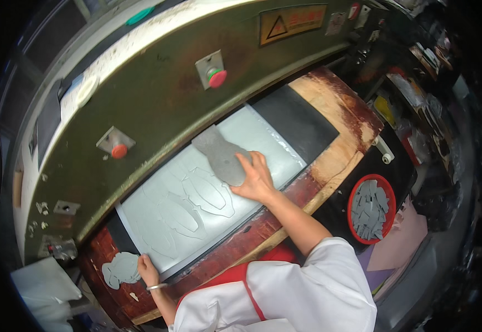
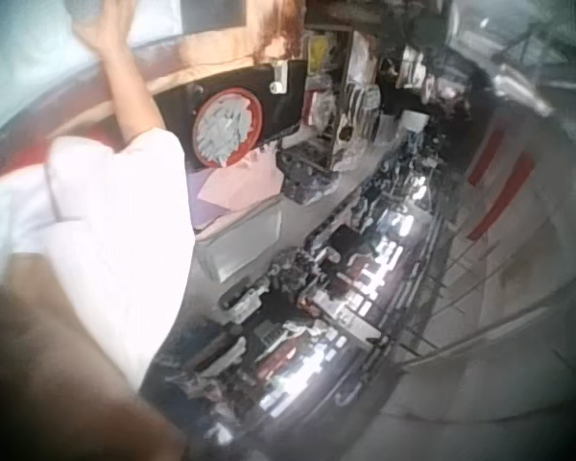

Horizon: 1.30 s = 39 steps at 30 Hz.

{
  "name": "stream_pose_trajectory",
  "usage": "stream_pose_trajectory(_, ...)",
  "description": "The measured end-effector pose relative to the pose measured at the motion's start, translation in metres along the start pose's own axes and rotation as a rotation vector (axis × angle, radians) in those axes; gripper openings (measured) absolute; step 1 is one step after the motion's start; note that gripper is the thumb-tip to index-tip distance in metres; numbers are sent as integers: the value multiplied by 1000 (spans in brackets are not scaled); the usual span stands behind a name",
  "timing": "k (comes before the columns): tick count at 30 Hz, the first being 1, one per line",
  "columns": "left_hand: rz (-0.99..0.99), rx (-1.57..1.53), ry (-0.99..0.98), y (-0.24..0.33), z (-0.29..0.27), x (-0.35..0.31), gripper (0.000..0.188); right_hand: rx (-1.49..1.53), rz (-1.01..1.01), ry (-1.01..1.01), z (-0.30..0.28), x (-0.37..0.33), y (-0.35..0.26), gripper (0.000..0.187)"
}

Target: The person places a shoe sole on a sheet of grey material, aligns it, and presses a button to cut the shape. They remove the cut sole, stack it with others, and repeat the process with new sheets and soles. The person also handles a template and stacks finished cutouts.

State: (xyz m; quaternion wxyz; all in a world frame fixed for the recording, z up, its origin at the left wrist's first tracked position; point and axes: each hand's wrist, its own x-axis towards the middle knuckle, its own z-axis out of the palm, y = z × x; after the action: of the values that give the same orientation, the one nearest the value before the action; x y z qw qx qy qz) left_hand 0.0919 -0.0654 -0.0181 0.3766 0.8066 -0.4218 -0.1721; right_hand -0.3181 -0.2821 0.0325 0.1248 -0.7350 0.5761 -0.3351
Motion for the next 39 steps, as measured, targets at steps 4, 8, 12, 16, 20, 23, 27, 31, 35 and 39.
stream_pose_trajectory(4,11,425,-7,35,-1,-32,28,138,59,-70,-35,-13,-3,77)
stream_pose_trajectory(8,-58,444,-90,63,-25,-64,27,807,604,-264,-85,-3,-5,71)
stream_pose_trajectory(12,-141,587,-261,55,-41,-83,28,201,317,-105,-89,-4,7,71)
stream_pose_trajectory(16,-85,613,-245,42,-39,-80,27,-11,32,-29,-61,-4,27,78)
stream_pose_trajectory(20,-57,553,-166,46,-32,-62,23,16,18,-7,-43,13,46,89)
stream_pose_trajectory(23,-28,454,-77,46,-28,-45,21,58,80,-19,-28,26,54,92)
stream_pose_trajectory(27,-36,326,41,33,-18,-29,27,525,360,178,-12,55,48,79)
stream_pose_trajectory(31,-179,104,148,21,4,-12,29,294,211,425,-14,132,21,70)
stream_pose_trajectory(35,-102,267,292,26,24,31,30,-18,-57,571,-2,208,-17,85)
stream_pose_trajectory(39,10,221,371,33,30,87,31,56,-53,591,18,220,-24,92)
